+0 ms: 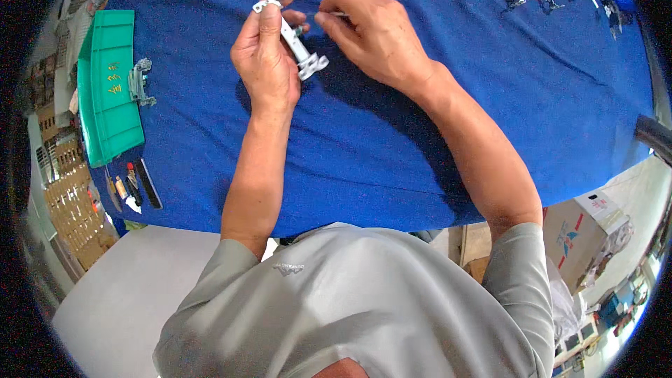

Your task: Assembling small metal components or clips on a blue-clothed workbench.

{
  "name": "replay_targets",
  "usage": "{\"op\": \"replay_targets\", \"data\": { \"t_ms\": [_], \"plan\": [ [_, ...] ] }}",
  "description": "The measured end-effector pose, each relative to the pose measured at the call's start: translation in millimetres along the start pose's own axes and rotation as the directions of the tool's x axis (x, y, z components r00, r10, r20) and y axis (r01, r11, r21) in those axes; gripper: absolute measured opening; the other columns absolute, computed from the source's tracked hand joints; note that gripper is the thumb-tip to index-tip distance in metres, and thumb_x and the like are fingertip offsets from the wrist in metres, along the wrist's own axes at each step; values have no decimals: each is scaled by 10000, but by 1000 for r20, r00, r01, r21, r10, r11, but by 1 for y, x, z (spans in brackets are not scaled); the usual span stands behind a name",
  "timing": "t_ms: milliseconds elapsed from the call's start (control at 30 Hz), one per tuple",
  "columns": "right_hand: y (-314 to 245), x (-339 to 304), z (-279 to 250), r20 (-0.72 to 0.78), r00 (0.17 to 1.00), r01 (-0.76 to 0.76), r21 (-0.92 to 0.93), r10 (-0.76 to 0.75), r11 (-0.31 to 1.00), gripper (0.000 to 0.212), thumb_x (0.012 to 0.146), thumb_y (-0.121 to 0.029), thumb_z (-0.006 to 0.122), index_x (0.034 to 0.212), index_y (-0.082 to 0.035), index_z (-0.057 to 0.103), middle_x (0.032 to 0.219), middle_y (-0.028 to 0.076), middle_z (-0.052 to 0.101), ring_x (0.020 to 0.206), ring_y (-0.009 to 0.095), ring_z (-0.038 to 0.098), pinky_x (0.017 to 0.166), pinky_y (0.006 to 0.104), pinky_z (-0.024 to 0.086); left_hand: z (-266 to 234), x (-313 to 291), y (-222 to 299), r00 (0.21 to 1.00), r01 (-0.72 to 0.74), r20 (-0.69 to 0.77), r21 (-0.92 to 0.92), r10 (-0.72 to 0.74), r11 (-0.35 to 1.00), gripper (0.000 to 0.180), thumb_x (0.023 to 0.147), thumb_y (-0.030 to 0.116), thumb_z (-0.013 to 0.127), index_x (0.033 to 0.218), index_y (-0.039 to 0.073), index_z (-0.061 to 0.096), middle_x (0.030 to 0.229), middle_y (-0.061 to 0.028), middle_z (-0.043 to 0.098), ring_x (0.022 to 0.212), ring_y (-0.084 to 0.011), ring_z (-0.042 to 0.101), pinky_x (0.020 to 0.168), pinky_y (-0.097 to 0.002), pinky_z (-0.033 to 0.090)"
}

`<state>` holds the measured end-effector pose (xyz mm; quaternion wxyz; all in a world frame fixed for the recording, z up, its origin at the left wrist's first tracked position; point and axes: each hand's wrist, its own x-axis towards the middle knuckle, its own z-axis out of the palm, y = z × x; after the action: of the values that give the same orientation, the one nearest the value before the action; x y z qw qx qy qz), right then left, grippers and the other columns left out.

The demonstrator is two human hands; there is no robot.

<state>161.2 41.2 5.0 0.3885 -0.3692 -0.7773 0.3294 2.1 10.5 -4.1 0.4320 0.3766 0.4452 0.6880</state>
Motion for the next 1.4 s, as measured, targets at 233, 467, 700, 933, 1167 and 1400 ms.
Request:
{"op": "replay_targets", "data": {
  "t_ms": [233,467,700,933,1167,1400],
  "plan": [
    [9,2,-3,-207,965,129,-157,-160,979,124,874,-136,681,957,-59,629,834,114,627,713,329,644,605,421,518,7,-4,6,994,110,1,112,-110,988,271,923,67,697,1172,-29,645,975,-112,726,742,-105,646,649,-235,539],
    [10,2,-1,-182,972,116,-177,-149,977,117,893,-166,654,954,-75,615,842,112,612,729,342,642,607,445,521,9,-6,7,994,104,18,174,-109,979,277,916,53,705,1167,-58,666,941,-92,721,733,-96,632,661,-228,529],
    [7,1,-3,-196,972,93,-197,-133,976,99,871,-131,673,922,-65,619,812,126,596,711,342,632,601,436,521,6,-8,6,997,13,72,311,-37,950,270,978,137,644,1183,-32,690,980,-53,707,782,-72,607,715,-225,505],
    [5,-3,2,-157,982,72,-210,-106,975,76,861,-144,671,888,-89,627,805,98,591,725,324,632,598,447,520,1,-14,1,995,104,-15,209,-103,972,217,974,92,631,1159,-14,674,1007,-70,700,813,-101,638,680,-255,568],
    [4,-1,-4,-121,990,48,-244,-79,968,134,902,-188,661,904,-62,614,804,92,585,721,321,630,591,451,511,13,-12,7,995,104,-36,229,-98,968,233,950,41,644,1160,-53,680,1085,-122,714,813,-116,663,637,-220,549],
    [2,-2,-5,-115,992,33,-166,-53,986,150,921,-177,636,939,-46,565,866,119,618,777,333,652,623,454,511,6,-10,2,989,144,-50,189,-137,971,240,941,21,640,1164,-60,677,1096,-127,715,857,-122,672,664,-215,549]
  ]
}}
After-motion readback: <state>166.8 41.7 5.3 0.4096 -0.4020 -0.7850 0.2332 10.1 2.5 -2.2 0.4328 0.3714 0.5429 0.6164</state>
